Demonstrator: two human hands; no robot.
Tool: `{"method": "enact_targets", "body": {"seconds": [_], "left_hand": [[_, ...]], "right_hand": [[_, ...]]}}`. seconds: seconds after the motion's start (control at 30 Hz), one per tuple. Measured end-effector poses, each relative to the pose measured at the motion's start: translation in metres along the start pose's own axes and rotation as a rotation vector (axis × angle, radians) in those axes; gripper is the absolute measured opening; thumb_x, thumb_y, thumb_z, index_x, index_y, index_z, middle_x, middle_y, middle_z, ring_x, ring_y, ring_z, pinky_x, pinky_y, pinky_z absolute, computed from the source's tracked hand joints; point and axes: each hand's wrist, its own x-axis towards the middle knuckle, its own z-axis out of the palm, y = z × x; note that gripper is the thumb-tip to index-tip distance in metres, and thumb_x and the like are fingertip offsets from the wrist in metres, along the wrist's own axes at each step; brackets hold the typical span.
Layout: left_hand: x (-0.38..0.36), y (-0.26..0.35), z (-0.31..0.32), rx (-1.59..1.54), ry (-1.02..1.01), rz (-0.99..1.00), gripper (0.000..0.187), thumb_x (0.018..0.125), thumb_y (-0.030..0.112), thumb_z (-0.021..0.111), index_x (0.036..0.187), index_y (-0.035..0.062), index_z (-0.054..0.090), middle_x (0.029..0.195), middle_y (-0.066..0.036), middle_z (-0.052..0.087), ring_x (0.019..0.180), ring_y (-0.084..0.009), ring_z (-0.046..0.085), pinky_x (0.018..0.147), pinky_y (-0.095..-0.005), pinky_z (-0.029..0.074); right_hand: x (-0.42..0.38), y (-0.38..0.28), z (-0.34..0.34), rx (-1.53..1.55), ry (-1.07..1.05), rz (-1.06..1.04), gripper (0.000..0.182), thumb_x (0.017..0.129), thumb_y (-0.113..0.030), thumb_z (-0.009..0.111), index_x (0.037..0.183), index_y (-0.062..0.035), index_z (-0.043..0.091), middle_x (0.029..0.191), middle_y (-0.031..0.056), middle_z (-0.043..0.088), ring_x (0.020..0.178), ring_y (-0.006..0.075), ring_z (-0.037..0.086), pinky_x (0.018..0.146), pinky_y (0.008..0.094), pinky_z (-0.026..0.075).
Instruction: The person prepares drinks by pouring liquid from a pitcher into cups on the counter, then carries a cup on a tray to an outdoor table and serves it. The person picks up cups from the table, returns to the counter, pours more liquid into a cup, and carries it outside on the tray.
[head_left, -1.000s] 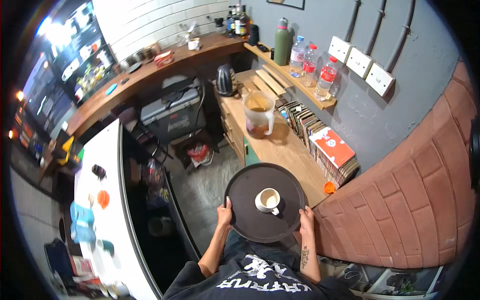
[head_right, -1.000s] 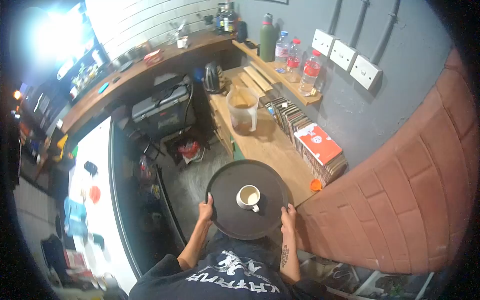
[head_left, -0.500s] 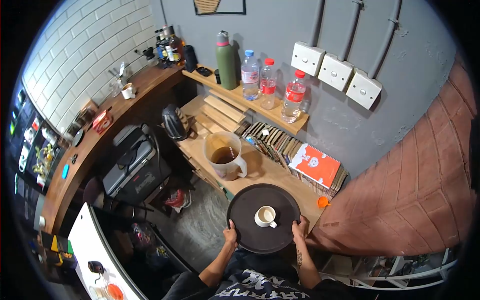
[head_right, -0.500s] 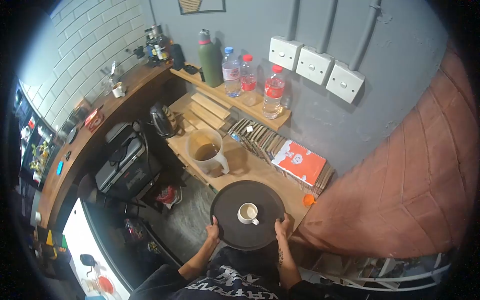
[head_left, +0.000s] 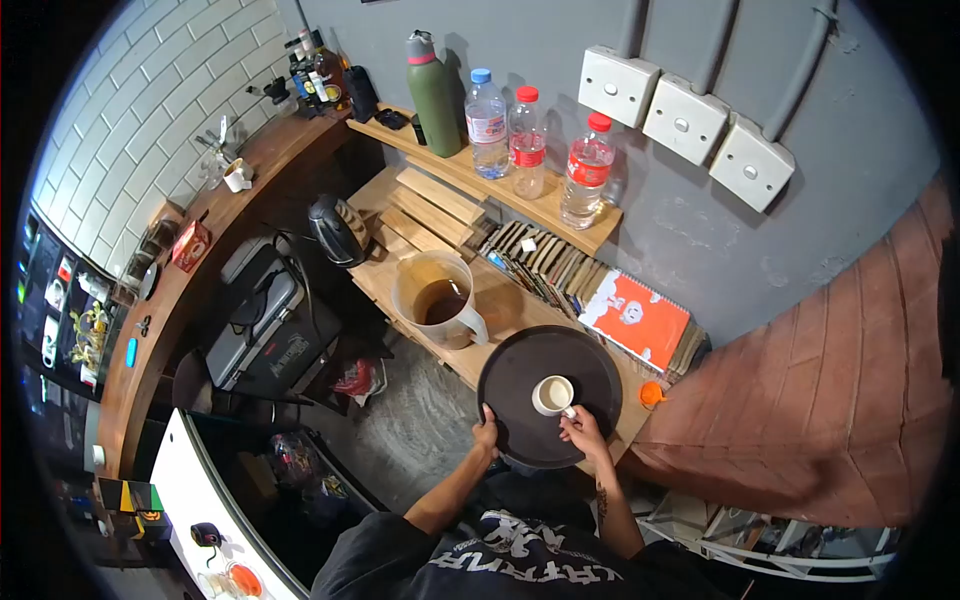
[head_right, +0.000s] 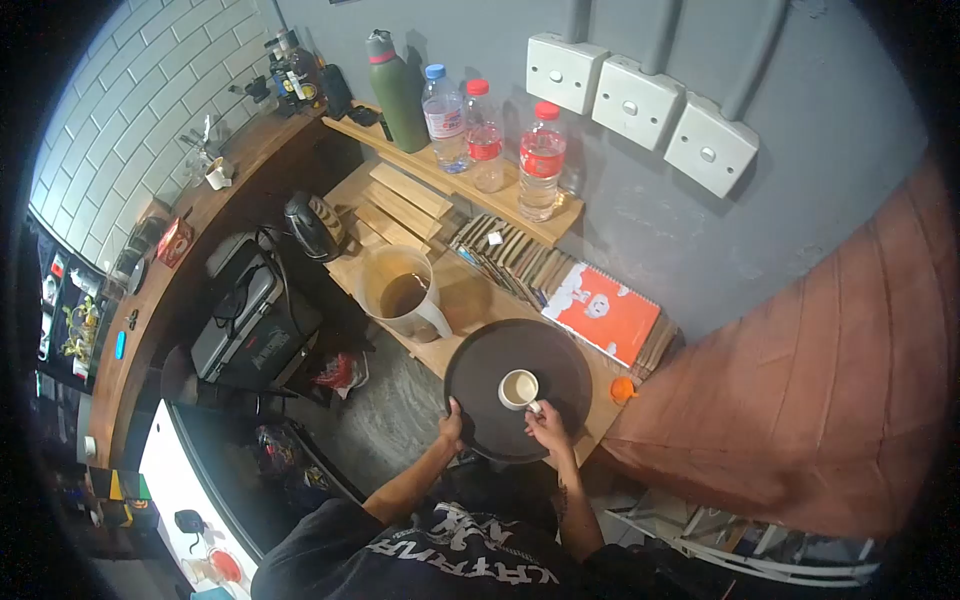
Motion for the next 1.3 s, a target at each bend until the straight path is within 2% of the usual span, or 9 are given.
{"method": "enact_targets", "body": {"seconds": [0.1, 0.13, 0.2, 0.37, 0.5, 0.67, 0.83, 1.1, 1.3], "left_hand": [[0.019, -0.001, 0.005, -0.014, -0.048, -0.016, 0.093, 0.084, 0.061, 0.059, 0.134, -0.0121, 0.032, 0.128, -0.027, 0.049, 0.113, -0.0381, 0.055, 0.087, -0.0529, 0.051], [0.007, 0.008, 0.008, 0.061, 0.000, -0.030, 0.093, 0.083, 0.065, 0.057, 0.134, -0.0097, 0.035, 0.127, -0.025, 0.050, 0.111, -0.0357, 0.057, 0.083, -0.0478, 0.053], [-0.053, 0.042, 0.015, 0.099, -0.007, -0.018, 0.095, 0.082, 0.068, 0.055, 0.135, -0.0086, 0.036, 0.127, -0.024, 0.050, 0.111, -0.0348, 0.056, 0.084, -0.0476, 0.052], [0.028, -0.005, -0.007, 0.102, -0.208, 0.000, 0.103, 0.078, 0.072, 0.056, 0.139, -0.0068, 0.029, 0.125, -0.021, 0.052, 0.118, -0.0314, 0.051, 0.095, -0.0470, 0.044], [-0.018, 0.017, -0.024, 0.342, -0.163, 0.130, 0.089, 0.080, 0.067, 0.061, 0.134, 0.0015, 0.034, 0.120, -0.018, 0.054, 0.113, -0.0233, 0.052, 0.095, -0.0401, 0.044], [-0.081, 0.029, -0.083, 0.081, -0.289, 0.155, 0.067, 0.089, 0.058, 0.055, 0.127, 0.0047, 0.040, 0.116, -0.012, 0.057, 0.108, -0.0220, 0.056, 0.094, -0.0389, 0.047], [-0.145, 0.002, -0.167, -0.072, -0.340, 0.183, 0.059, 0.094, 0.053, 0.050, 0.129, 0.0063, 0.042, 0.118, -0.011, 0.056, 0.106, -0.0191, 0.057, 0.095, -0.0353, 0.046], [-0.266, -0.109, -0.299, -0.374, -0.055, 0.462, 0.051, 0.098, 0.048, 0.046, 0.130, 0.0087, 0.044, 0.121, -0.009, 0.056, 0.104, -0.0161, 0.058, 0.090, -0.0313, 0.047], [-0.373, -0.203, -0.365, -0.584, 0.291, 0.626, 0.047, 0.098, 0.044, 0.047, 0.129, 0.0083, 0.046, 0.118, -0.009, 0.057, 0.103, -0.0179, 0.058, 0.091, -0.0324, 0.047]], "right_hand": [[0.007, -0.007, -0.002, 0.068, 0.035, 0.091, 0.012, 0.093, -0.012, 0.060, 0.102, -0.0042, 0.056, 0.083, 0.0037, 0.061, 0.067, 0.0100, 0.062, 0.058, 0.0236, 0.051], [0.010, -0.007, -0.003, 0.071, 0.042, 0.094, 0.012, 0.092, -0.013, 0.061, 0.099, -0.0032, 0.059, 0.081, 0.0035, 0.062, 0.067, 0.0102, 0.062, 0.059, 0.0244, 0.051], [0.016, -0.009, -0.005, 0.067, 0.001, 0.131, 0.011, 0.091, -0.012, 0.062, 0.097, -0.0026, 0.061, 0.081, 0.0034, 0.063, 0.066, 0.0102, 0.062, 0.059, 0.0246, 0.051], [0.032, 0.000, -0.007, 0.064, 0.001, 0.207, 0.006, 0.088, -0.007, 0.062, 0.091, -0.0014, 0.063, 0.073, 0.0024, 0.062, 0.062, 0.0117, 0.061, 0.055, 0.0254, 0.049], [0.031, 0.005, 0.014, 0.039, 0.221, 0.156, 0.006, 0.086, -0.005, 0.058, 0.084, -0.0009, 0.061, 0.065, 0.0017, 0.056, 0.052, 0.0107, 0.053, 0.047, 0.0269, 0.043], [0.037, -0.002, 0.060, 0.137, 0.398, 0.144, 0.013, 0.087, -0.007, 0.052, 0.083, 0.0041, 0.058, 0.057, 0.0031, 0.050, 0.044, 0.0109, 0.046, 0.039, 0.0272, 0.035], [0.053, -0.019, 0.111, 0.210, 0.508, 0.247, 0.014, 0.084, -0.015, 0.054, 0.083, -0.0021, 0.048, 0.060, 0.0027, 0.043, 0.045, 0.0115, 0.043, 0.038, 0.0264, 0.033], [-0.028, -0.032, 0.247, 0.124, 0.185, 0.039, 0.019, 0.090, -0.017, 0.053, 0.091, 0.0018, 0.054, 0.067, 0.0011, 0.047, 0.051, 0.0101, 0.043, 0.044, 0.0266, 0.035], [-0.196, -0.007, 0.358, 0.051, -0.492, 0.068, 0.018, 0.094, -0.021, 0.052, 0.085, -0.0058, 0.050, 0.061, -0.0016, 0.043, 0.050, 0.0096, 0.044, 0.045, 0.0245, 0.037]]}}
